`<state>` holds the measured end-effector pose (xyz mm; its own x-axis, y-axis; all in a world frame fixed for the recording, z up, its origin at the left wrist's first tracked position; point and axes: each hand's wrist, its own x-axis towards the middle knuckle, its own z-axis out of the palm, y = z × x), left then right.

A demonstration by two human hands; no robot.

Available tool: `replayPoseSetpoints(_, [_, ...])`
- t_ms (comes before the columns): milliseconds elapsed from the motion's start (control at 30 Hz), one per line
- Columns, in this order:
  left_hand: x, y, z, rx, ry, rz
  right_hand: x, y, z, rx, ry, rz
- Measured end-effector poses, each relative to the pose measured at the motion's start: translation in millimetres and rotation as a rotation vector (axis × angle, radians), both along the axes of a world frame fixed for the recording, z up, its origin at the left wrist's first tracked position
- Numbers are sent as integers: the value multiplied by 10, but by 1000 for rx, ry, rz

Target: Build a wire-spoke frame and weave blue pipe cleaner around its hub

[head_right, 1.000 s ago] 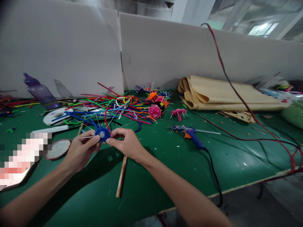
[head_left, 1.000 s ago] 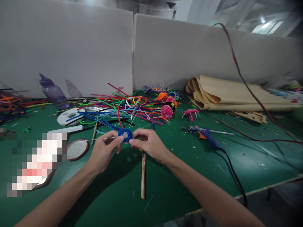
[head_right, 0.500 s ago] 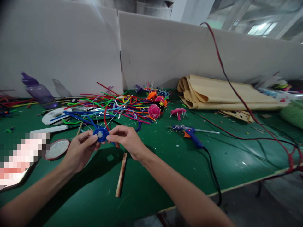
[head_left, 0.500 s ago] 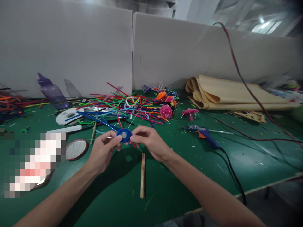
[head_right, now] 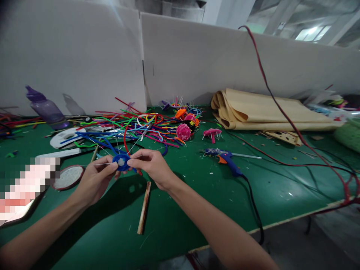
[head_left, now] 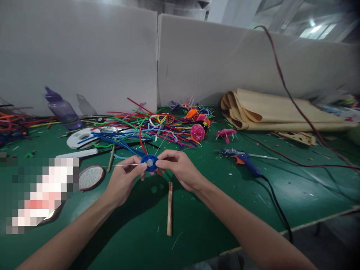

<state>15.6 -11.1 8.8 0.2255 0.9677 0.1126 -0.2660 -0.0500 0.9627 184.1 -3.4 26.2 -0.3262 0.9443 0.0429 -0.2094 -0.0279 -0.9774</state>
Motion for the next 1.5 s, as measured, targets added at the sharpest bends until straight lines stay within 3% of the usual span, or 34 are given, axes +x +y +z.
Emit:
replayPoseSetpoints(267, [-36,34,-26,57,118,29,6,0,-4,14,-37,-46])
replayPoseSetpoints(700, [-61,6,-9,70,175,-35,-85,-61,-54,-107,182,-104])
replayPoseSetpoints(833, [-38,2,-26,115,194,-22,-62,-43,-37,-126,171,-40])
replayPoseSetpoints(1067, [-13,-6,-19,78,80,71,-52,-48,14,-113,94,-23])
replayPoseSetpoints(1300, [26,-28,22,63,-34,-8,-54,-47,-1,-111,94,74])
replayPoseSetpoints(1500, [69,-78,34,10,-74,31,-54,-47,1,-86,105,96])
